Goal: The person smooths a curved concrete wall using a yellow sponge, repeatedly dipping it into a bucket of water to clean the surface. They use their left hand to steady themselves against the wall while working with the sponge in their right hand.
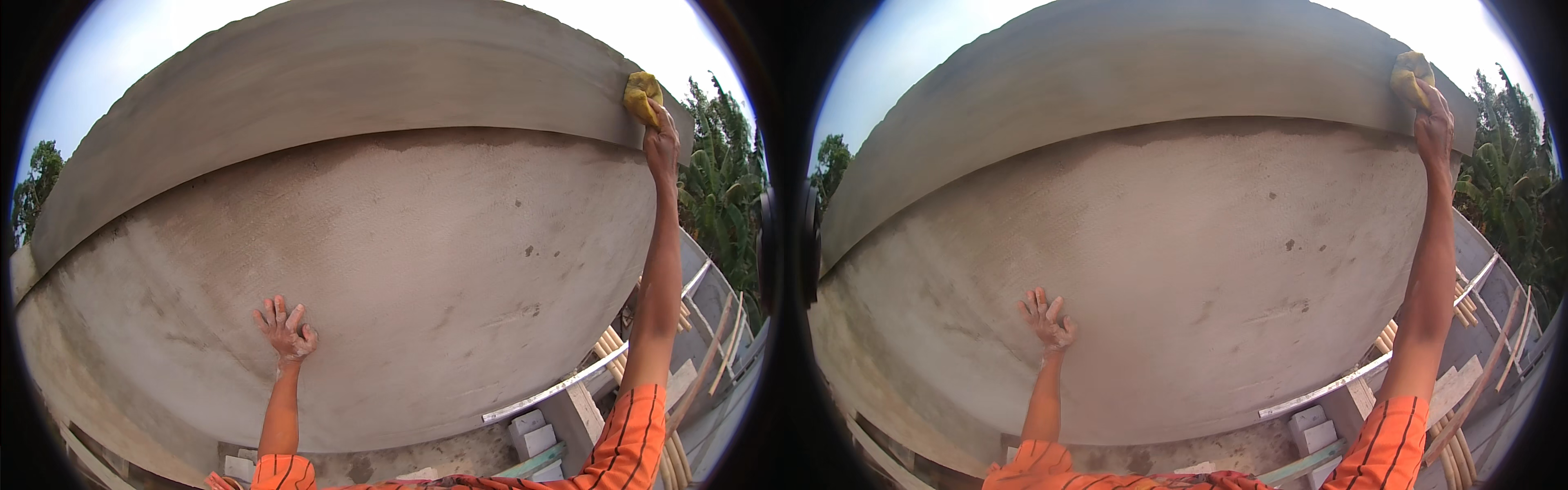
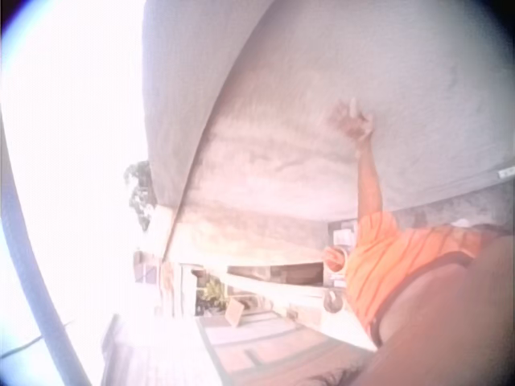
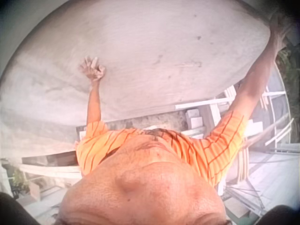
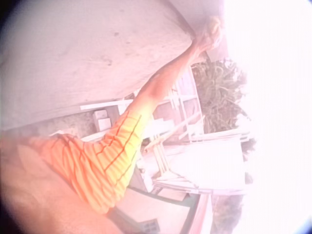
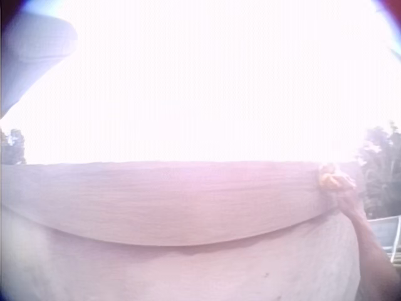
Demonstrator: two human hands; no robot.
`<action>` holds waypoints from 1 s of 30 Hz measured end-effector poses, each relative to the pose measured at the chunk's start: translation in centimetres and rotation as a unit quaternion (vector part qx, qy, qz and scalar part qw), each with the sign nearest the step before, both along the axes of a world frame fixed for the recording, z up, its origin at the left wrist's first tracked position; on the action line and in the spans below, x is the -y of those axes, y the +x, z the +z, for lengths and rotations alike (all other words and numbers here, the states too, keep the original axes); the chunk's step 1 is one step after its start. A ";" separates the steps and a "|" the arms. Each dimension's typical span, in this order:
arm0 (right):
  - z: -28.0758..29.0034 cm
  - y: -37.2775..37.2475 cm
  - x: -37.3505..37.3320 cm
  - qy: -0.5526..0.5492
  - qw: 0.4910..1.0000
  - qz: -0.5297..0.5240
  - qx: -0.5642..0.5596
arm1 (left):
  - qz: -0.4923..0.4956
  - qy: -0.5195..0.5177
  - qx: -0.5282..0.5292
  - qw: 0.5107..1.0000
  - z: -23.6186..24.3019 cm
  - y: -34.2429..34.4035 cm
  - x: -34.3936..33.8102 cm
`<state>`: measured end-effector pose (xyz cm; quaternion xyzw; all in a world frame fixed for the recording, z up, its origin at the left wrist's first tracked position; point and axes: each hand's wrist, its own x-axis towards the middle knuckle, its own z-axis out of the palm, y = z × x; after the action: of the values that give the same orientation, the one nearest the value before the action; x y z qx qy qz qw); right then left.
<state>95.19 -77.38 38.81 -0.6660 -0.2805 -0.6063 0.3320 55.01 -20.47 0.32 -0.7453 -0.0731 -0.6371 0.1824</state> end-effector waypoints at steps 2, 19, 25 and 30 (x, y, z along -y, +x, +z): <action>0.1 -2.6 -3.2 -0.016 0.999 -0.020 0.043 | -0.004 -0.007 -0.002 1.000 0.0 -0.1 0.0; 6.9 -44.1 -47.3 -0.265 0.897 0.165 0.313 | -0.008 -0.039 -0.005 0.999 -0.8 -0.5 0.1; 7.5 -38.9 -42.5 -0.346 0.896 0.005 0.279 | -0.013 -0.022 0.015 1.000 -0.9 0.4 0.3; 8.0 -26.3 -30.4 -0.282 0.897 0.049 0.336 | 0.017 0.001 0.033 0.999 -0.6 -0.2 0.1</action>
<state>68.84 -47.00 46.76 -0.4736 -0.5668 -0.6726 0.0456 54.85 -20.57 -0.30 -0.7225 -0.0916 -0.6580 0.1914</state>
